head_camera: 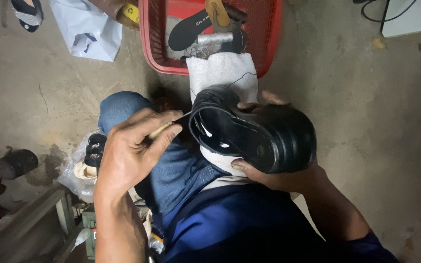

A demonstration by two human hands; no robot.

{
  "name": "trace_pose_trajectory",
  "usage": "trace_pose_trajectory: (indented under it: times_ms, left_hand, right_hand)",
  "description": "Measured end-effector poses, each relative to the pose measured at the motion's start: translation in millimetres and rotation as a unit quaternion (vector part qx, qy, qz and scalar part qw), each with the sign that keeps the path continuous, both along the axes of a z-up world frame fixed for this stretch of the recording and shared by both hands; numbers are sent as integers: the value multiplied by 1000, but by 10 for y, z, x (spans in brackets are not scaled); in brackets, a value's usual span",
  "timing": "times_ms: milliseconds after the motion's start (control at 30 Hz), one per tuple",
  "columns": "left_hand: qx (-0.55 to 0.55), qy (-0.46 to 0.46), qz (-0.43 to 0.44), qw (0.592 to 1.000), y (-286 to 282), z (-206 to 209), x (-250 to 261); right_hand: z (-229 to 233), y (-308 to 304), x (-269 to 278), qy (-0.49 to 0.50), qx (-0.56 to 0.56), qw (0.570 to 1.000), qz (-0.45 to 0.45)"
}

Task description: Hand-stitching the sole and upper of a sandal together using a needle and thread.

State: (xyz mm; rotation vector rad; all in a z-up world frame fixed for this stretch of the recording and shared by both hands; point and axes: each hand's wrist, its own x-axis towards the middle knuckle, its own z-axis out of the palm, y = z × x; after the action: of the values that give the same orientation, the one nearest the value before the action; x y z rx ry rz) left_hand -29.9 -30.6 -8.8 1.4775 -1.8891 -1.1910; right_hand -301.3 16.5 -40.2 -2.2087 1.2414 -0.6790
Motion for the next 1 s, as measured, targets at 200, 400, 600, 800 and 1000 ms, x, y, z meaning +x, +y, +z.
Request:
trace_pose_trajectory:
  times_ms: [200, 400, 600, 800, 1000]
  left_hand:
    - [-21, -14, 8, 1000, 9, 61, -34]
    - [-26, -8, 3, 1000, -13, 61, -44]
    - [-26, -12, 4, 1000, -33, 62, -56]
    - [-28, -23, 1, 999, -33, 68, -83]
    - [-52, -58, 3, 997, 36, 71, -194]
  right_hand:
    - [73, -55, 50, -45, 12, 999, -10]
    - [106, -76, 63, -44, 23, 999, -2]
    - [-2, -17, 19, -43, 27, 998, -29]
    - [8, -46, 23, -24, 21, 999, -12]
    - [-45, -13, -16, -34, -15, 998, -41]
